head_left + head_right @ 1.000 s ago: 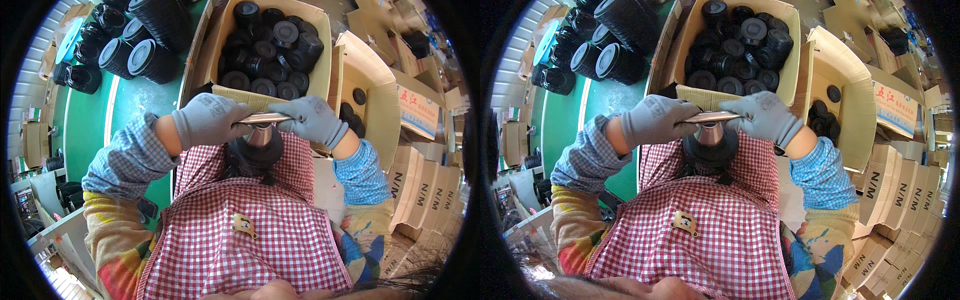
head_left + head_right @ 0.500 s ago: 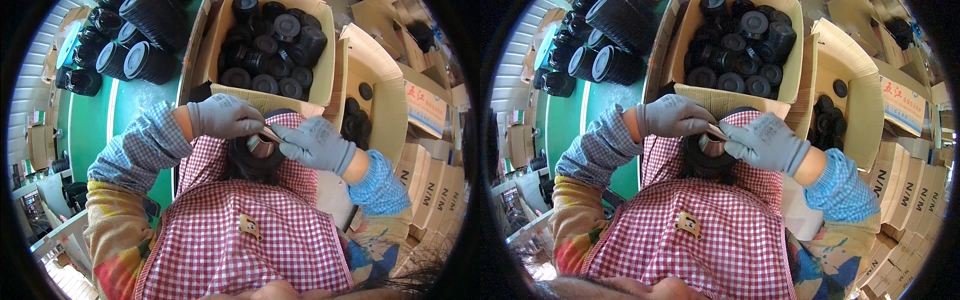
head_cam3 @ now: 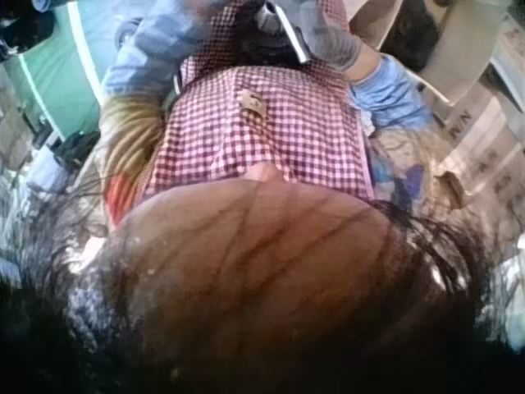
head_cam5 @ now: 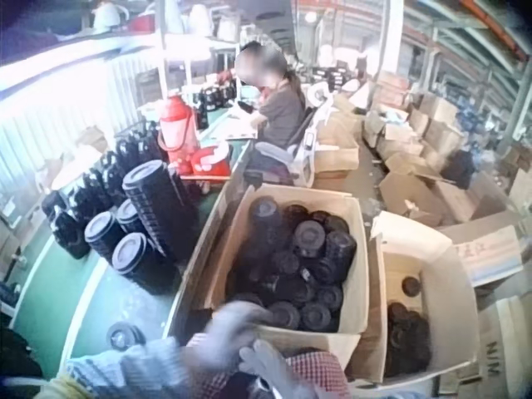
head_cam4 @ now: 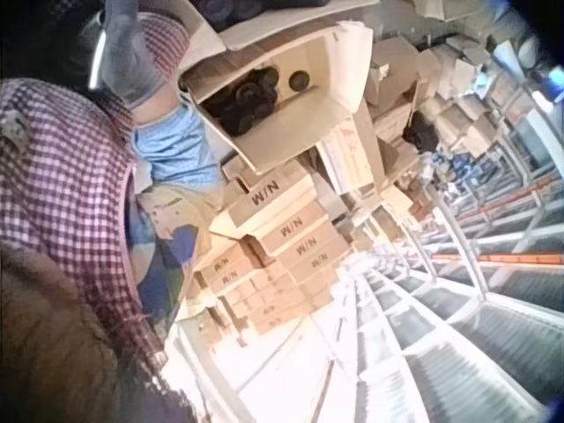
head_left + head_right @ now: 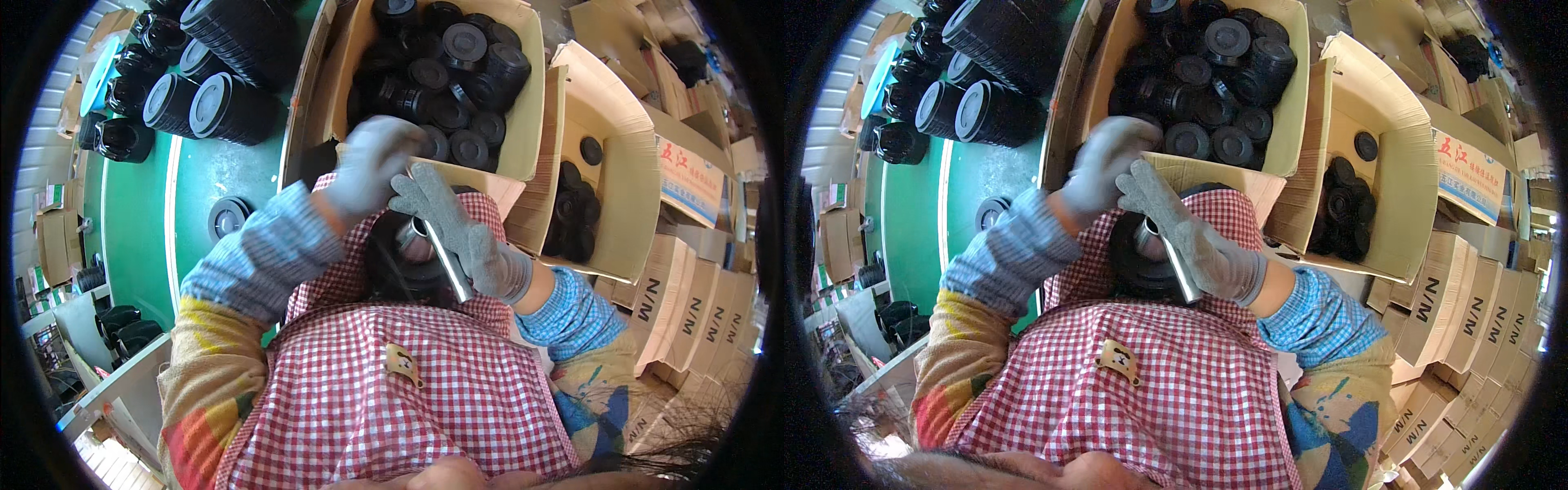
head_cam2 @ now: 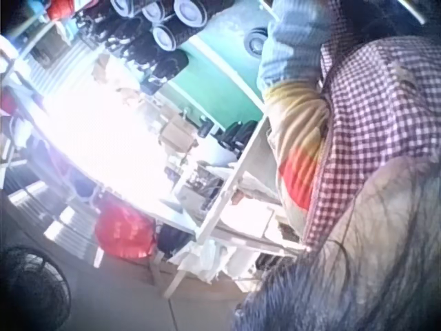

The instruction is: The person repeatedly picks up black cylindrical containers and circular lids from a cardboard box, places the lids onto the containers, and then sets the assembled units on a green workbench. The process is repeated continuously with multiple units.

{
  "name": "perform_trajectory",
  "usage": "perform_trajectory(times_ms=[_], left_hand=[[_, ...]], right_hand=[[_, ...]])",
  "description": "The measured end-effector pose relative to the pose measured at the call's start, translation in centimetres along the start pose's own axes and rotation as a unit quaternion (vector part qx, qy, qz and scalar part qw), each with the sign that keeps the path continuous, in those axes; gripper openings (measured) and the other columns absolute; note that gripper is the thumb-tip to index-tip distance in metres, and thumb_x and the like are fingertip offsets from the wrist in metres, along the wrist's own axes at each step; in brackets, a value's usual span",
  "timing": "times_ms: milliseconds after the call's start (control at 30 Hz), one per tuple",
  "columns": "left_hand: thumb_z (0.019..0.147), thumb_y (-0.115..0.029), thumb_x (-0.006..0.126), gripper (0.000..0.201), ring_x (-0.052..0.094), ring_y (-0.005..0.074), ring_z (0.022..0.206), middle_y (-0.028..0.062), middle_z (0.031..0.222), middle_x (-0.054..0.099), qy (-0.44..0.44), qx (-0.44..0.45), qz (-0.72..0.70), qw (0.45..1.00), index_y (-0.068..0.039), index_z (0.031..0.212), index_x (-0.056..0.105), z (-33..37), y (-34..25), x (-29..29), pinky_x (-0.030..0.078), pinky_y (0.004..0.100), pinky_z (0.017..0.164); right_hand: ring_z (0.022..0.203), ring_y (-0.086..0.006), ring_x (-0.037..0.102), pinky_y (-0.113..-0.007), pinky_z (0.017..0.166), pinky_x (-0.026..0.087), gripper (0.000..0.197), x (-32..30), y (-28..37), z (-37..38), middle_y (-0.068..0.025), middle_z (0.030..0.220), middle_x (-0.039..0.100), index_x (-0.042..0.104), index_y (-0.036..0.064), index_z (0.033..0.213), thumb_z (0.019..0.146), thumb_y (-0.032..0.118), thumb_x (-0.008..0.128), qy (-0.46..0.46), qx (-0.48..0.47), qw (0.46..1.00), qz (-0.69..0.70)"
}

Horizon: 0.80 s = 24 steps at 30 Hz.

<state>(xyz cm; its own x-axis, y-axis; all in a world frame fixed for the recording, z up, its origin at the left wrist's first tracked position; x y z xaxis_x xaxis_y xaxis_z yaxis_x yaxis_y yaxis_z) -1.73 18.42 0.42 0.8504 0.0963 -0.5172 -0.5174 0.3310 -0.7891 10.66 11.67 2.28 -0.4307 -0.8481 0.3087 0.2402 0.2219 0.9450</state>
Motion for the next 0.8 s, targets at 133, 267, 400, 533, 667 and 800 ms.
perform_trajectory(times_ms=[133,267,400,533,667,800], left_hand=[[0.090,-0.031,0.066,0.026,0.063,0.0234,0.088,0.0088,0.098,0.065,-0.008,0.289,-0.155,0.945,-0.012,0.108,0.068,-7.1,-12.4,0.8,0.051,0.0396,0.077],[0.086,-0.042,0.071,0.028,0.061,0.0225,0.084,0.0031,0.094,0.064,0.179,0.275,0.006,0.944,-0.016,0.095,0.066,-7.4,-16.3,6.4,0.048,0.0362,0.073],[0.086,-0.043,0.070,0.026,0.059,0.0210,0.075,0.0007,0.080,0.058,0.178,0.256,0.029,0.950,-0.018,0.086,0.063,-6.6,-15.0,7.8,0.047,0.0366,0.068],[0.090,-0.040,0.064,0.026,0.062,0.0221,0.079,0.0043,0.086,0.065,0.241,0.204,-0.015,0.949,-0.014,0.085,0.065,-5.6,-14.2,8.1,0.051,0.0379,0.074],[0.088,-0.036,0.072,0.029,0.063,0.0229,0.077,0.0010,0.075,0.061,0.176,0.281,-0.141,0.933,-0.013,0.074,0.062,-6.6,-13.6,4.9,0.051,0.0388,0.074],[0.095,-0.023,0.064,0.034,0.067,0.0246,0.082,0.0019,0.069,0.057,0.163,0.182,-0.408,0.880,-0.011,0.063,0.060,-7.0,-7.7,-0.8,0.028,0.0570,0.116]], right_hand=[[0.149,-0.0292,0.031,-0.041,0.122,0.023,0.097,-0.1,-0.7,-0.3,-0.0165,0.167,0.021,0.005,0.0110,0.165,0.097,0.077,0.025,0.008,0.041,0.996,0.073],[0.147,-0.0277,0.035,-0.043,0.122,0.024,0.103,-0.7,-0.5,0.9,-0.0184,0.163,0.031,0.014,0.0074,0.163,0.093,0.082,0.025,0.038,0.062,0.991,0.109],[0.138,-0.0343,0.046,-0.049,0.116,0.032,0.081,-3.8,-1.3,4.8,-0.0156,0.142,0.059,0.058,0.0114,0.138,0.098,0.074,0.026,0.094,-0.040,0.988,-0.117],[0.122,-0.0354,0.054,-0.051,0.119,0.023,0.062,-4.1,-3.8,7.6,-0.0076,0.095,0.069,0.070,0.0077,0.081,0.108,0.048,0.032,0.116,-0.135,0.953,-0.246],[0.101,-0.0308,0.060,-0.050,0.108,0.039,0.037,-6.4,-2.5,4.5,-0.0064,0.084,0.062,0.063,0.0080,0.078,0.103,0.031,0.048,-0.024,-0.123,0.916,-0.382],[0.080,-0.0296,0.060,-0.045,0.078,0.046,0.047,-6.3,0.7,-2.0,-0.0056,0.079,0.063,0.072,0.0130,0.089,0.087,0.060,0.066,-0.135,-0.015,0.803,-0.580]])
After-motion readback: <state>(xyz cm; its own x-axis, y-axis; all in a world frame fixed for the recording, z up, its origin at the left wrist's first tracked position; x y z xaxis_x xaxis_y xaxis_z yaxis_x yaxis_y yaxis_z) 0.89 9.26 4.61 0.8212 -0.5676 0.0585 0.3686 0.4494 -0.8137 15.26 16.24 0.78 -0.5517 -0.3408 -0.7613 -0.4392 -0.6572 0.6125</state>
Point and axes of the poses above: each hand's wrist, its own z-axis towards the middle knuckle, its own x-axis out of the palm, y = z × x, the point moved 10 cm from there along z, towards the middle knuckle
